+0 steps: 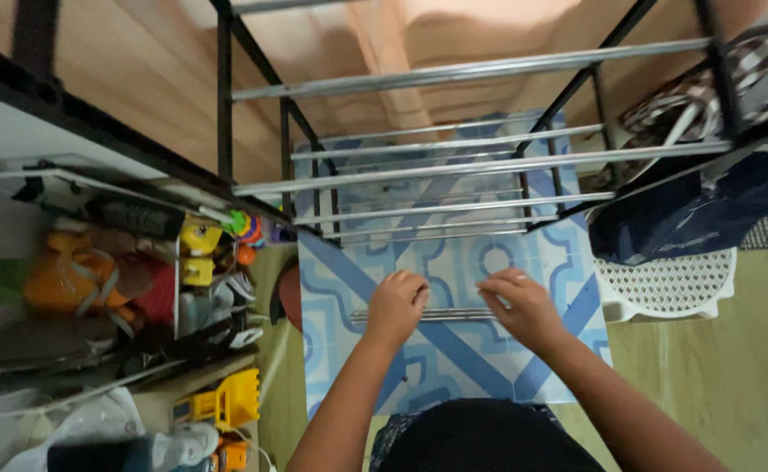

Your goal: The person assembles a metal shoe rack on a bed, picking up metal rods one at a time and fitting each rod between the two black end frames of the rack, pressing the rod ends into the frame sockets and working along the rack from one end to the other.

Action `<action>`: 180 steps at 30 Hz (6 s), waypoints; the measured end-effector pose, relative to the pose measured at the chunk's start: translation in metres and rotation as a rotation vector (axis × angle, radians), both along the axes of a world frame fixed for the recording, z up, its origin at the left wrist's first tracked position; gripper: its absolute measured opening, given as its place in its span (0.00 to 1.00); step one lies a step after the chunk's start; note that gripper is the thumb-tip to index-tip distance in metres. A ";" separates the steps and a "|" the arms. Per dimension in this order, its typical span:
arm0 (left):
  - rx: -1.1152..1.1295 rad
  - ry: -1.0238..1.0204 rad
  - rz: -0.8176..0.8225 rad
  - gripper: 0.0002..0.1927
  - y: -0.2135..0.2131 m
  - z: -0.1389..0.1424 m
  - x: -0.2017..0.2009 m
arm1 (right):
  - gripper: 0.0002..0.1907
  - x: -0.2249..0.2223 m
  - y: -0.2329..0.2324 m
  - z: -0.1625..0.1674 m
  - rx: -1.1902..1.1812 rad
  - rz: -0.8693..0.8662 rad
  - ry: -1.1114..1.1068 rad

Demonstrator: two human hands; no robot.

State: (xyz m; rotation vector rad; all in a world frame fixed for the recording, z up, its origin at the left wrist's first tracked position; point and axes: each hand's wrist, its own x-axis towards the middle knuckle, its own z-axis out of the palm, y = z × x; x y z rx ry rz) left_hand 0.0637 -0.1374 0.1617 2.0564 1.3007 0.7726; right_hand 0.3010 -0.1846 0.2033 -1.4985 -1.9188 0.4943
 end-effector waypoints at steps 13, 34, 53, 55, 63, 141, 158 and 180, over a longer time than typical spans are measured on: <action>-0.054 0.430 -0.098 0.04 0.022 -0.118 0.007 | 0.03 -0.031 0.062 -0.095 -0.519 0.210 -0.267; 0.123 0.206 0.067 0.11 0.035 -0.032 -0.007 | 0.04 0.026 0.065 -0.068 -0.202 0.062 -0.007; 1.025 -0.006 0.215 0.17 0.000 0.380 -0.052 | 0.27 -0.038 0.033 0.308 0.427 0.026 -0.130; 0.570 -0.703 0.336 0.18 0.011 0.395 -0.062 | 0.26 -0.053 0.044 0.351 0.438 -0.047 -0.145; 0.672 -0.643 0.487 0.11 0.143 0.379 -0.164 | 0.15 -0.119 0.142 0.407 0.198 -0.188 -0.405; 0.586 -0.396 0.307 0.07 0.298 0.351 -0.138 | 0.15 -0.212 0.329 0.351 0.585 -0.191 -0.175; 0.670 -0.306 0.289 0.09 0.292 0.323 -0.148 | 0.16 -0.213 0.334 0.356 0.508 -0.118 -0.221; 0.874 -0.258 0.298 0.11 0.089 0.497 -0.080 | 0.09 -0.093 0.168 0.428 0.940 -0.153 0.019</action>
